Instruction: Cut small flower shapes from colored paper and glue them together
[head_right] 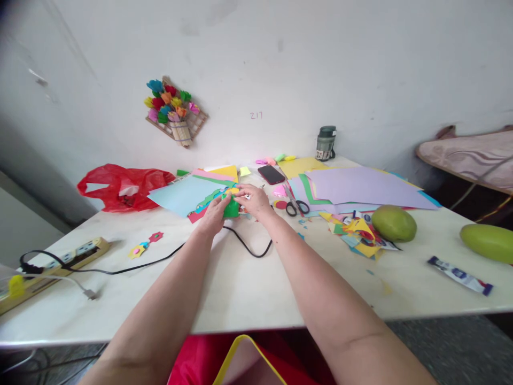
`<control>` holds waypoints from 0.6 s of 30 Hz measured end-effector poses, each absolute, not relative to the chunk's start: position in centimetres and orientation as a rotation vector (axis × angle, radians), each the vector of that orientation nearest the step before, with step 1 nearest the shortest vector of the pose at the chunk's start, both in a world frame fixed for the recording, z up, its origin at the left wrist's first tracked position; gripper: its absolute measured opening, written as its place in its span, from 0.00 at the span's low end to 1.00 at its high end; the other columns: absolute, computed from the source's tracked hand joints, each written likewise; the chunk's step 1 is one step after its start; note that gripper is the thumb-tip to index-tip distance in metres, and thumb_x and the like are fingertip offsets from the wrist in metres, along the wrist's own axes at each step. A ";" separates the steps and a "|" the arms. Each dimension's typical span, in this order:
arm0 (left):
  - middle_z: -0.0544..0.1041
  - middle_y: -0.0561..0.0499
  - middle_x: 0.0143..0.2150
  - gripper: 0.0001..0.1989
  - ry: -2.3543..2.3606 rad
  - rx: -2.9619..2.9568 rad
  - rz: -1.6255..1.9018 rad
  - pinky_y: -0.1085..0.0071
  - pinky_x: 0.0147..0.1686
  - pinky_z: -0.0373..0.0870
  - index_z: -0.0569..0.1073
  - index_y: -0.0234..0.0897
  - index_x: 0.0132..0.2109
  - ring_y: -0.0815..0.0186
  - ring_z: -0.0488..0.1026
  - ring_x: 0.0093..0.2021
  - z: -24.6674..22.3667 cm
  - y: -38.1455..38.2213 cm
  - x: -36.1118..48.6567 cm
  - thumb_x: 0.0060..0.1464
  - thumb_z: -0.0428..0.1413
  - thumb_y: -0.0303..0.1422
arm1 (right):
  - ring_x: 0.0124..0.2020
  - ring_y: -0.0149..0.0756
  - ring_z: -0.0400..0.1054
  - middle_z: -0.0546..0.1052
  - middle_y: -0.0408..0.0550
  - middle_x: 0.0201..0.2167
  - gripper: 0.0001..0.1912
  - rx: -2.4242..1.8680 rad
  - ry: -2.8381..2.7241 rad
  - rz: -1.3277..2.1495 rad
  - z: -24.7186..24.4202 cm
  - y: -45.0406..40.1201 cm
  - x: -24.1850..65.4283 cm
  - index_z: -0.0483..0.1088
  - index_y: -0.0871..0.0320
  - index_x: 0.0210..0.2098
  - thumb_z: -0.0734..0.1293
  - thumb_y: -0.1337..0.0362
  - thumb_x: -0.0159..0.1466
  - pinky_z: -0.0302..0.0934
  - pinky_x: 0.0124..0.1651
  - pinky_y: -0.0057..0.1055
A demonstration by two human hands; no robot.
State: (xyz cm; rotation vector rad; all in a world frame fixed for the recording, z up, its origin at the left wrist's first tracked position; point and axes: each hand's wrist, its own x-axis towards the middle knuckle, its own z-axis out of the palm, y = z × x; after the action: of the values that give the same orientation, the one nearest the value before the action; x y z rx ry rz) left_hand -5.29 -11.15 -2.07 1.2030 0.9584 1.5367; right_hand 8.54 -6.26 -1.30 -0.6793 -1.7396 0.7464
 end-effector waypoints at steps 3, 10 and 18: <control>0.73 0.52 0.27 0.20 0.936 1.204 1.501 0.74 0.27 0.70 0.72 0.34 0.36 0.69 0.72 0.27 -1.9 -11.3 -5.0 0.45 0.62 0.47 | 0.48 0.41 0.72 0.79 0.52 0.44 0.02 -0.715 -1.658 0.869 -0.9 -6.9 8.4 0.75 0.59 0.23 0.71 0.70 0.51 0.65 0.50 0.37; 0.74 0.52 0.27 0.22 0.881 1.125 1.488 0.72 0.24 0.72 0.71 0.34 0.37 0.68 0.73 0.24 -1.3 -11.9 -4.5 0.40 0.66 0.46 | 0.32 0.33 0.73 0.78 0.50 0.41 0.09 -0.712 -1.305 1.281 -0.3 -7.7 8.5 0.75 0.60 0.30 0.73 0.64 0.49 0.67 0.30 0.28; 0.75 0.51 0.32 0.24 0.920 1.039 1.572 0.70 0.27 0.74 0.73 0.34 0.39 0.67 0.73 0.29 -1.0 -11.9 -4.4 0.36 0.67 0.43 | 0.23 0.29 0.68 0.76 0.46 0.24 0.17 -0.792 -1.336 1.454 -0.7 -7.3 8.9 0.75 0.61 0.28 0.74 0.52 0.49 0.63 0.23 0.25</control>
State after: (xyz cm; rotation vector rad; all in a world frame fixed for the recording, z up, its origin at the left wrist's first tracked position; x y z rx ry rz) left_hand -4.42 -11.86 -0.99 1.0385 0.9201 1.5719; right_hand 8.85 -7.27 -0.72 -0.7923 -1.3364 1.4537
